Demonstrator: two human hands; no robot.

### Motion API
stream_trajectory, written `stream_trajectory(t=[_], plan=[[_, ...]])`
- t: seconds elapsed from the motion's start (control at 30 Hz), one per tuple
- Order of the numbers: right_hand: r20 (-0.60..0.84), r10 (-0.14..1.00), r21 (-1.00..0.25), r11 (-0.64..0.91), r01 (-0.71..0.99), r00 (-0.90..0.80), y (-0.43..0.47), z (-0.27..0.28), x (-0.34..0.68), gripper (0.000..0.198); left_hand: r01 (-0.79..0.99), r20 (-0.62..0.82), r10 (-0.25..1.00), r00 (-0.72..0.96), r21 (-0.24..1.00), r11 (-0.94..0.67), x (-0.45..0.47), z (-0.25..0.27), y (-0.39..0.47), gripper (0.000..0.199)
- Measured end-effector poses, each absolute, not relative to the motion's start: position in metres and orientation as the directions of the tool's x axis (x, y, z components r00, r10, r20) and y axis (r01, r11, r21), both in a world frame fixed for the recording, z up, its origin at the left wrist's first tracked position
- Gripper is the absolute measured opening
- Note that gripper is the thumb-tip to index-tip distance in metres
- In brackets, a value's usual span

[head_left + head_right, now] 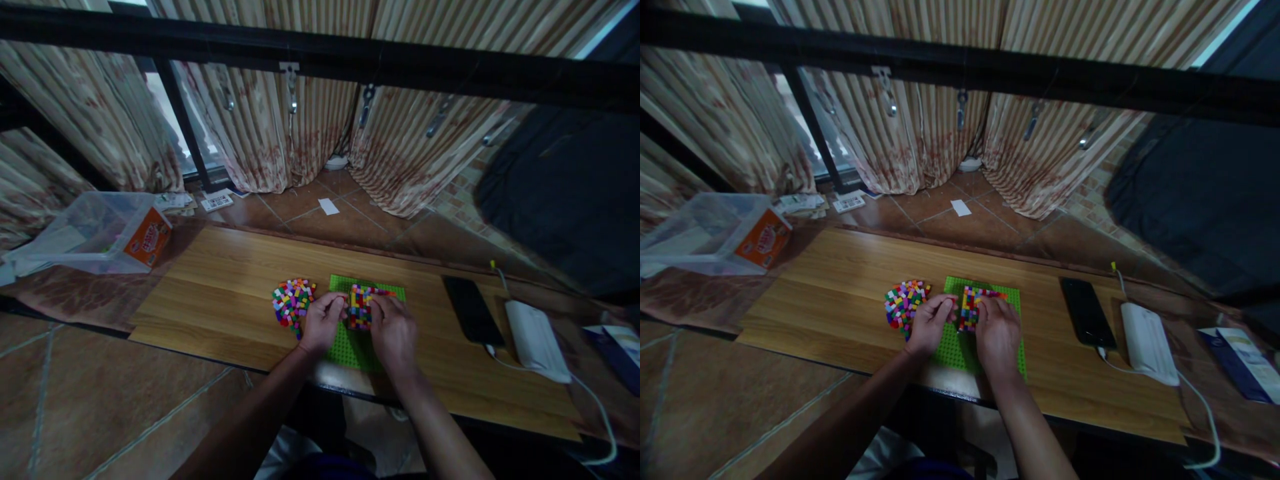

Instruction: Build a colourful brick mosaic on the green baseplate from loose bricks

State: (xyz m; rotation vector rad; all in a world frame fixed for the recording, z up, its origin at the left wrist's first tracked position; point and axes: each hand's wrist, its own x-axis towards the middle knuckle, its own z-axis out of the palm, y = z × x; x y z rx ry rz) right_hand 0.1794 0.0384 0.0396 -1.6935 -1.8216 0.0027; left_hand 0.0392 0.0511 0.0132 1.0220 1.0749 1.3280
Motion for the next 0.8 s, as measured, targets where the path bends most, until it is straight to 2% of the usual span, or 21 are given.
stream_trajectory(t=[0.2, 0.67, 0.8], plan=[[0.442, 0.897, -0.331, 0.175, 0.927, -0.012, 0.050, 0.039, 0.191, 0.035, -0.197, 0.000, 1.000, -0.023, 0.980, -0.005, 0.040, 0.011, 0.052, 0.025], [0.387, 0.921, -0.306, 0.184, 0.934, -0.055, 0.058, 0.045, 0.191, 0.031, -0.227, -0.007, 1.000, -0.022, 0.974, 0.002, 0.041, 0.009, 0.052, 0.024], [0.392, 0.918, -0.341, 0.205, 0.917, -0.060, 0.061, 0.044, 0.190, 0.030, -0.224, -0.021, 1.000, -0.018, 0.974, 0.016, 0.041, 0.009, 0.052, 0.024]])
